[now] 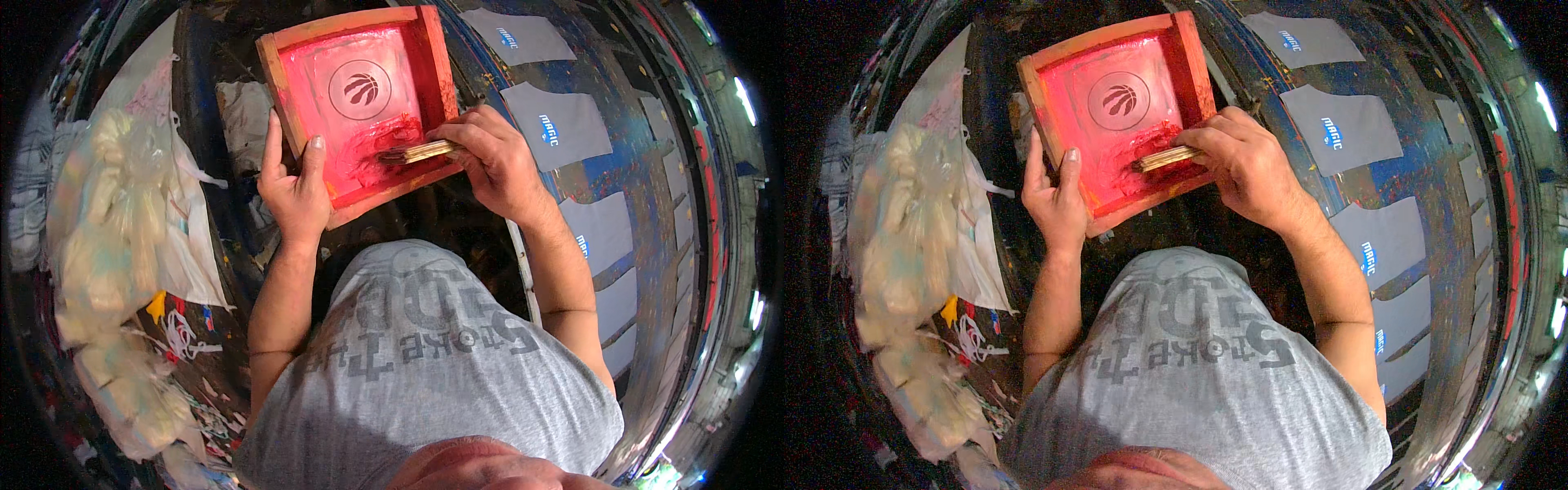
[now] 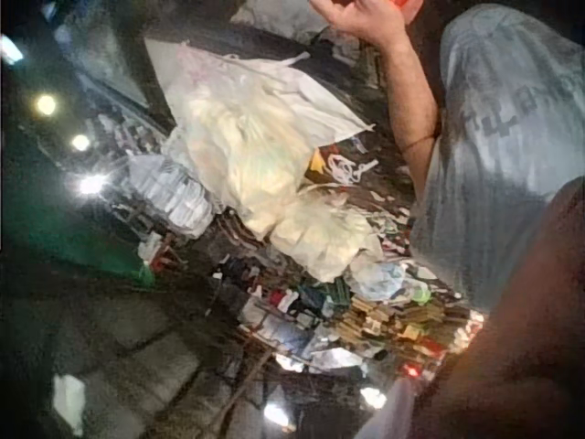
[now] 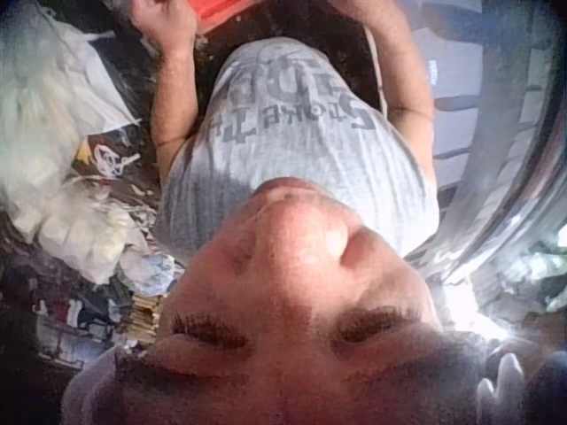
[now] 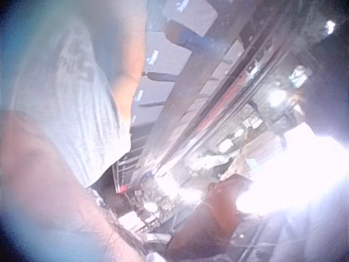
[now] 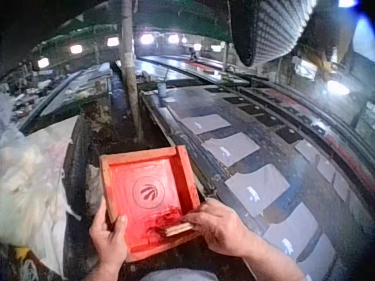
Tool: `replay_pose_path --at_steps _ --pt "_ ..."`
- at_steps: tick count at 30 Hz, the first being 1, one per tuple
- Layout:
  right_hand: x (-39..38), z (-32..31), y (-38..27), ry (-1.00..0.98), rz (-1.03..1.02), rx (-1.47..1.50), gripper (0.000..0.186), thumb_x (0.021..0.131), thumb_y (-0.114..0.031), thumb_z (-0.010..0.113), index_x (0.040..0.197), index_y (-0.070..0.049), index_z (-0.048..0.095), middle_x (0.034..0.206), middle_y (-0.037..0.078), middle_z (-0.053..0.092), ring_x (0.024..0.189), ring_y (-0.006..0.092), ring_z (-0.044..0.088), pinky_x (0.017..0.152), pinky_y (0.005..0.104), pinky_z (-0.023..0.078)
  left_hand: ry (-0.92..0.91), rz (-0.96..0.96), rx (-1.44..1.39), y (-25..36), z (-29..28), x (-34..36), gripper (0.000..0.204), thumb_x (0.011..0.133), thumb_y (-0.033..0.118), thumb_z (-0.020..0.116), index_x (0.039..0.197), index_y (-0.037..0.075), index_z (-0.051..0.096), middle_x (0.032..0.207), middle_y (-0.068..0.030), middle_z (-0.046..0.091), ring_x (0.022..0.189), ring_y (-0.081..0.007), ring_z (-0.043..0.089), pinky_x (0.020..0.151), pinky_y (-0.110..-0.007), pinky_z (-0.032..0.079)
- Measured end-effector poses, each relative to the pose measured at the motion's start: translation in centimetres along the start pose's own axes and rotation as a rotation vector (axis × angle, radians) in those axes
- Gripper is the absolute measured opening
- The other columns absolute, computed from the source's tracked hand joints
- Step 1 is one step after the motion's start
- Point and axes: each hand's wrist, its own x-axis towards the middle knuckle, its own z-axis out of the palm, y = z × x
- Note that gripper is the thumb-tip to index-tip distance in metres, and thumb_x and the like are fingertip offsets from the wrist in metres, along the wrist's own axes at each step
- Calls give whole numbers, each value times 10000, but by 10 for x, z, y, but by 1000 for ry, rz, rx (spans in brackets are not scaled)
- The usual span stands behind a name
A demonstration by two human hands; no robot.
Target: The person prepares a screen printing frame by pouring red ink into a tray and spreading it evenly with a squeegee. They then carry the frame to a table and position it over a printed surface.
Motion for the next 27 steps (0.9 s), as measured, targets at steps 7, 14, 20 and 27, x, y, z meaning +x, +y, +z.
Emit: replay_pose_path --at_steps 7,14,20,27 --pt "27 39 15 -84 -57 28 397 806 36 738 1193 -41 783 1040 142 754 994 376 704 893 469 588 25 39 28 -13 15 42 702 1084 56 733 1683 -110 408 1581 -250 623 1359 -264 663 1145 -386 546" --pt "3 51 52 173 -84 -8 468 744 130 735 1183 -18 796 1154 155 809 1091 373 755 979 464 608 11 -10 -16 -22 25 63 696 1090 38 718 1687 -117 395 1558 -237 639 1347 -244 661 1148 -377 538" --pt "7 55 73 184 -116 48 497 726 123 720 1195 -21 799 1183 155 815 1113 374 761 973 481 611 9 -76 -44 -28 38 69 704 1092 41 724 1691 -116 389 1542 -225 649 1319 -227 667 1134 -367 542" --pt "15 42 83 207 -101 -3 413 791 -34 746 1199 -51 807 1162 136 792 1083 346 746 947 480 606 -25 -91 -42 -27 44 67 691 1094 41 723 1686 -112 402 1540 -218 651 1321 -223 665 1131 -364 541"
